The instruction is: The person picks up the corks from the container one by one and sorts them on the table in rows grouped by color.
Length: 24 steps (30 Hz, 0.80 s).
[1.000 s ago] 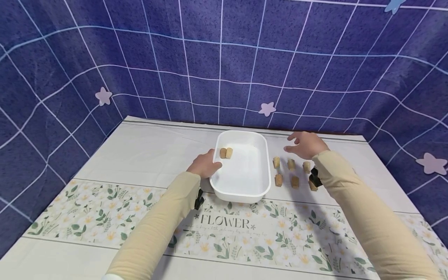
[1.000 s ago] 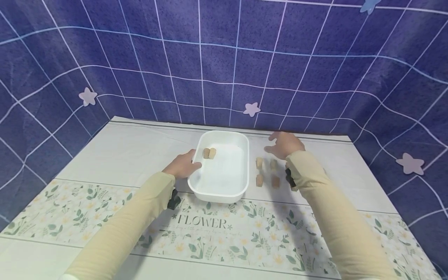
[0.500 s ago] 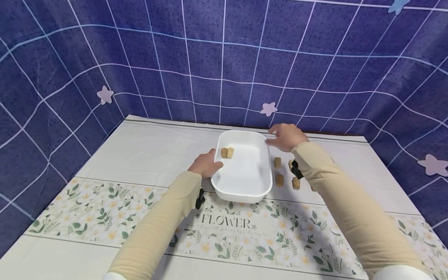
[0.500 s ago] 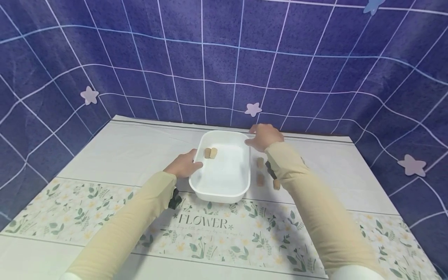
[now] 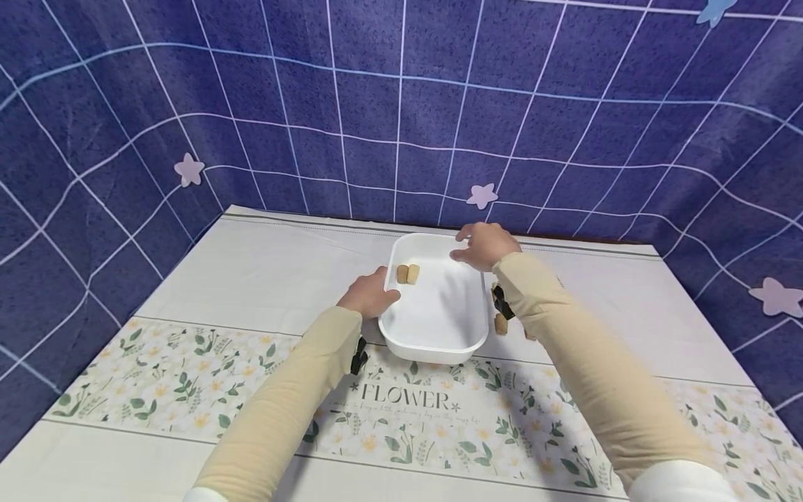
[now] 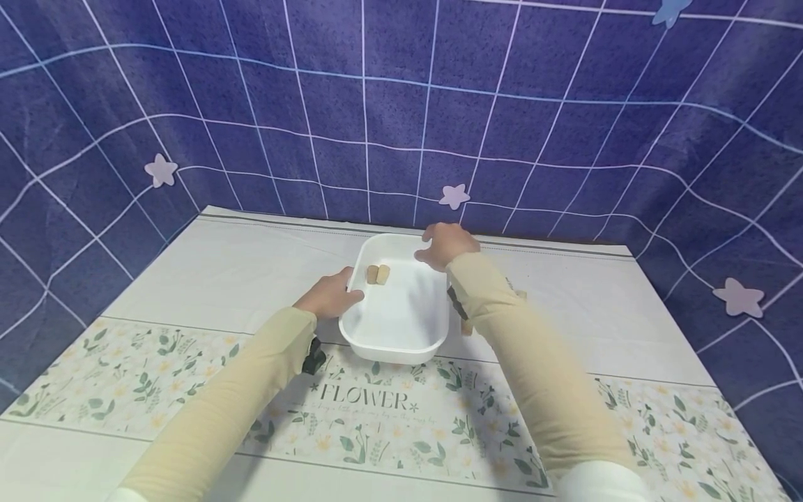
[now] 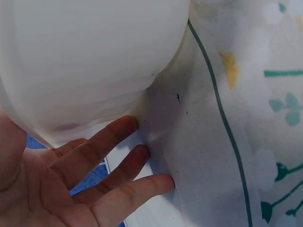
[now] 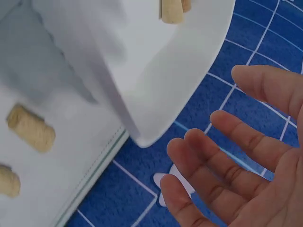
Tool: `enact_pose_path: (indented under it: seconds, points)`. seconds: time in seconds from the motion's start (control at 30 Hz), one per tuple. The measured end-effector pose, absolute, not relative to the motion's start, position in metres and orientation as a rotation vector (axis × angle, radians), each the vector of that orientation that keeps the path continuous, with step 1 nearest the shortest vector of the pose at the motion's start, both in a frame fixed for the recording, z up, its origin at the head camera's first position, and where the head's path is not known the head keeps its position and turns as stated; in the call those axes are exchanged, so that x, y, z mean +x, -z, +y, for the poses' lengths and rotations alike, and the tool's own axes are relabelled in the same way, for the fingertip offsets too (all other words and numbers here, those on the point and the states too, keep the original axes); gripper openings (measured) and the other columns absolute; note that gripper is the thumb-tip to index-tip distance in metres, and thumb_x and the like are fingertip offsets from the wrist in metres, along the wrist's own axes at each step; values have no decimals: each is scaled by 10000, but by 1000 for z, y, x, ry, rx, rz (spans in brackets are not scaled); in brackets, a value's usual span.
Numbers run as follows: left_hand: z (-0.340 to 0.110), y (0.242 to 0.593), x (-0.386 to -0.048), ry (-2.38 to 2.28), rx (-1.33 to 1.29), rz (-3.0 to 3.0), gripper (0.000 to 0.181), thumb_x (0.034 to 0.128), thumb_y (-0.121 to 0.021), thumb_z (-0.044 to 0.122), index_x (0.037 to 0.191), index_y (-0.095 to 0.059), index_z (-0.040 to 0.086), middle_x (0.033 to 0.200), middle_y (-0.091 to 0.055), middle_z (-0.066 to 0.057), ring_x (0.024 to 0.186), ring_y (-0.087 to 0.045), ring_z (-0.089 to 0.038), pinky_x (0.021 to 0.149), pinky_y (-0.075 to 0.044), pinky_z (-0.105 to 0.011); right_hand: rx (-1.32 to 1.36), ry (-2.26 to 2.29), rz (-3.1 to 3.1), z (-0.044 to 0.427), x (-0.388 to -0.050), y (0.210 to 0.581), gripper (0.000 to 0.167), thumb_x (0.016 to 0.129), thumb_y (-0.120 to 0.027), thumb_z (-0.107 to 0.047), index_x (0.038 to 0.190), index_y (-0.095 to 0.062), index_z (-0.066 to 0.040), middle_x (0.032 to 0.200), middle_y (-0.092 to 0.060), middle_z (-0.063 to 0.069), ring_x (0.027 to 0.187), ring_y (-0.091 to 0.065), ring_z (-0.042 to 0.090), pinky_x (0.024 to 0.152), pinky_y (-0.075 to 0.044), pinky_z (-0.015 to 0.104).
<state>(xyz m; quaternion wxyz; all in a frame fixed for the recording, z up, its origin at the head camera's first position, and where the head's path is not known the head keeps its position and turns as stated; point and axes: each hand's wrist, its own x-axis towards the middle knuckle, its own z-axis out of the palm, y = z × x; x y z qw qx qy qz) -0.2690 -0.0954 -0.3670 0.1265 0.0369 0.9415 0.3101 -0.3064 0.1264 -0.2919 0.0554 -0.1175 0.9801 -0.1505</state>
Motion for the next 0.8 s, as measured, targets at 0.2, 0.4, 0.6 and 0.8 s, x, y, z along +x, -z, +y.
enact_pose_path:
  seconds: [0.2,0.4,0.6,0.8]
  points:
    - [-96,366,-269,-904,112,2735,612,1023,-514,238,1552,-324,-4,1331,-607,-239,991,-673,-297,825,-560,-375,-325,507,2952,108,-311,301,468,961,-682,-314,1354,-639,-63,1304,-665,174,1156,-636,337,973,-504,464]
    - [-96,366,-269,-898,115,2729,604,1024,-521,246,1543,-337,-1,1324,-611,-239,1024,-663,-306,883,-540,-401,-316,559,2941,94,-313,311,459,949,-691,-317,1339,-651,-79,1344,-647,149,1203,-609,317,1011,-477,441]
    - [-96,364,-268,-887,127,2730,595,1035,-514,240,1548,-329,0,1342,-602,-243,1075,-652,-324,927,-522,-427,-280,629,2927,84,-316,322,456,943,-707,-301,1345,-646,-94,1344,-647,138,1170,-617,297,1006,-475,430]
    - [-97,362,-267,-876,137,2735,592,1040,-509,236,1548,-325,-6,1322,-613,-246,1054,-663,-322,909,-530,-422,-258,679,2916,77,-321,336,454,938,-722,-282,1349,-644,-105,1280,-681,135,1087,-649,286,941,-507,415]
